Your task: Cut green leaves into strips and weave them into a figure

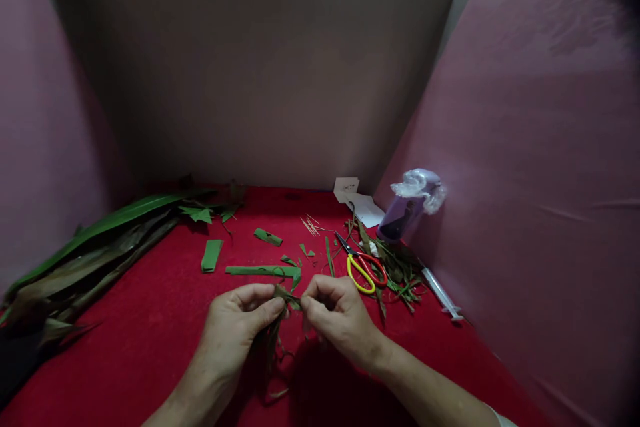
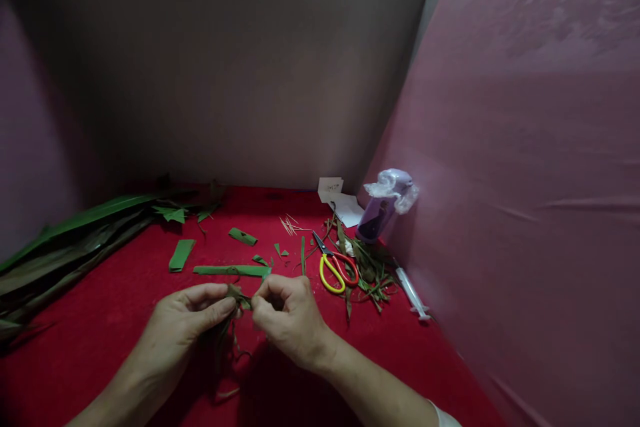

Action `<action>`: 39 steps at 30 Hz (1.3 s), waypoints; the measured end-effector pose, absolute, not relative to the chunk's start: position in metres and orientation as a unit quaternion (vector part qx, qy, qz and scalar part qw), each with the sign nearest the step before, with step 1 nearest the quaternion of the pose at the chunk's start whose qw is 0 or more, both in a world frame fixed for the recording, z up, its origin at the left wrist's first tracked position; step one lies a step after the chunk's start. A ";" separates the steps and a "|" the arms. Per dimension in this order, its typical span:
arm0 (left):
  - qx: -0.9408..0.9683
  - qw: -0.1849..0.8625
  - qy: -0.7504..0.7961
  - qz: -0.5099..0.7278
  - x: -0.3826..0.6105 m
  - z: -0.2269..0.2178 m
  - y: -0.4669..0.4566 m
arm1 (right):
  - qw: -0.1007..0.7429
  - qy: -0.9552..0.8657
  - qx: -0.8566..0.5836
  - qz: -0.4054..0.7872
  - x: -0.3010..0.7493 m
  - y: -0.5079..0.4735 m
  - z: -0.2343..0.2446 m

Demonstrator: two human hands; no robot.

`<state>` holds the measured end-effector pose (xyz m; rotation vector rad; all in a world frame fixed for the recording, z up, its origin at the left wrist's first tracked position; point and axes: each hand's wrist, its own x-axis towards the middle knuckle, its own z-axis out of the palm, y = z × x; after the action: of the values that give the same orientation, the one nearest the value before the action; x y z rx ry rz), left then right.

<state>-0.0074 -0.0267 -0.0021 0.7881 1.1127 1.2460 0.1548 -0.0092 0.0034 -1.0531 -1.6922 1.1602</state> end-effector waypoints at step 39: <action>0.344 0.580 0.521 0.523 -0.006 0.001 -0.027 | 0.442 -0.785 -0.346 0.261 0.159 -0.007 0.012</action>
<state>-0.0057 -0.0270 0.0012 0.8042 1.2189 1.2230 0.1592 -0.0067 0.0115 -0.8592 -1.9495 0.6480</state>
